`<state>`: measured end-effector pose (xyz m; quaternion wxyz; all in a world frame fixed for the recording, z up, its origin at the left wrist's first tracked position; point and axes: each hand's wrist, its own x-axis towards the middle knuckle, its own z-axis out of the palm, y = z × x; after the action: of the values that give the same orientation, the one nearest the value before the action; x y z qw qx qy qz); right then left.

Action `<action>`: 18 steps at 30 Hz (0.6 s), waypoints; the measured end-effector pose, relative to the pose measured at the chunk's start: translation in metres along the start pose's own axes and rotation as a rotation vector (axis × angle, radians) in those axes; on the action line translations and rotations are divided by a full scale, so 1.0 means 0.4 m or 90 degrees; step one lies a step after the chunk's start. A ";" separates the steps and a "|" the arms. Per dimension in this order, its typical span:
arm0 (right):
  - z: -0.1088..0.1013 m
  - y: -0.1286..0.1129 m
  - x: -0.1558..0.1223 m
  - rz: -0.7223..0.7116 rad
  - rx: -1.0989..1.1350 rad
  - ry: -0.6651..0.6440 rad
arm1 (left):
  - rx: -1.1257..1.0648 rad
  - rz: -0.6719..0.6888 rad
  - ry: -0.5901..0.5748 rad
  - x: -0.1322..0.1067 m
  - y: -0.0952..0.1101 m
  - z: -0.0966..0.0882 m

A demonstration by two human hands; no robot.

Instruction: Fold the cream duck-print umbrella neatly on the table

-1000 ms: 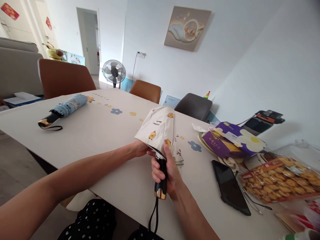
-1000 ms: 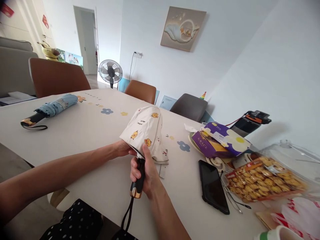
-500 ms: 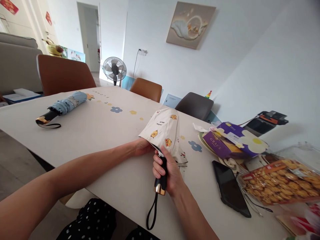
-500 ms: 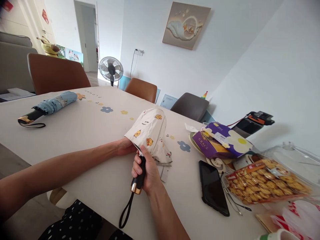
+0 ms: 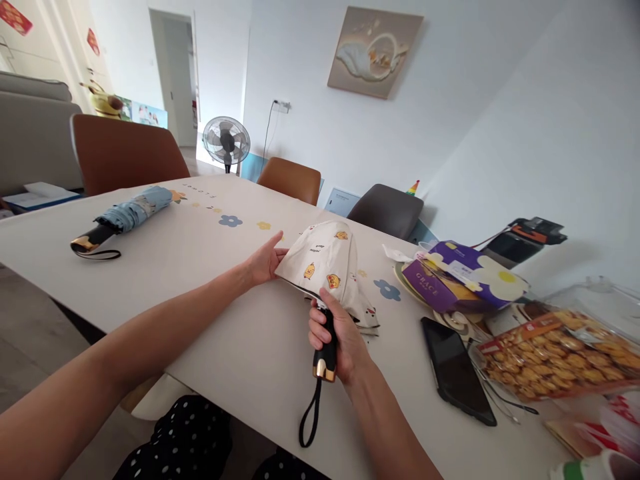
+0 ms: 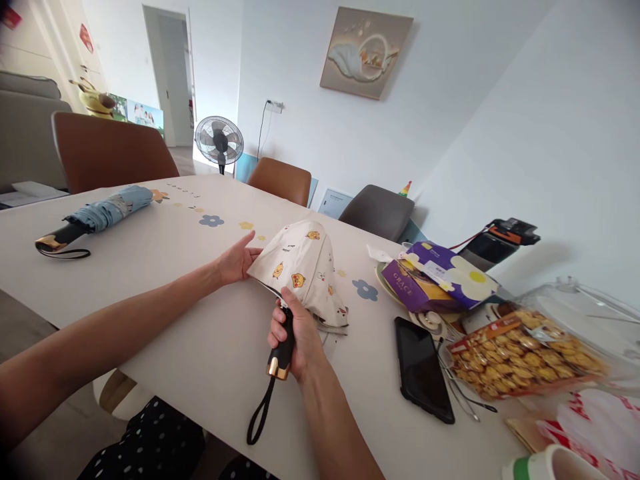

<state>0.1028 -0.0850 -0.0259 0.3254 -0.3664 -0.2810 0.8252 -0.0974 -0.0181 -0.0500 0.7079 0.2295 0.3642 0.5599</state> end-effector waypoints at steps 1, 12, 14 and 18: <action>0.000 0.002 0.000 0.007 -0.021 0.007 | 0.020 0.007 0.002 0.001 0.002 0.000; 0.002 0.030 0.002 0.059 -0.135 -0.017 | 0.066 0.196 0.197 0.017 0.008 -0.013; -0.005 0.022 0.006 0.038 -0.113 -0.003 | 0.095 0.179 0.206 0.021 0.001 -0.013; -0.015 0.003 0.006 0.034 -0.085 -0.001 | 0.238 0.152 0.252 0.025 -0.014 -0.009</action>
<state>0.1057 -0.0825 -0.0313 0.2777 -0.3939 -0.3255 0.8135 -0.0954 -0.0103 -0.0590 0.4976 0.2832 0.5624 0.5966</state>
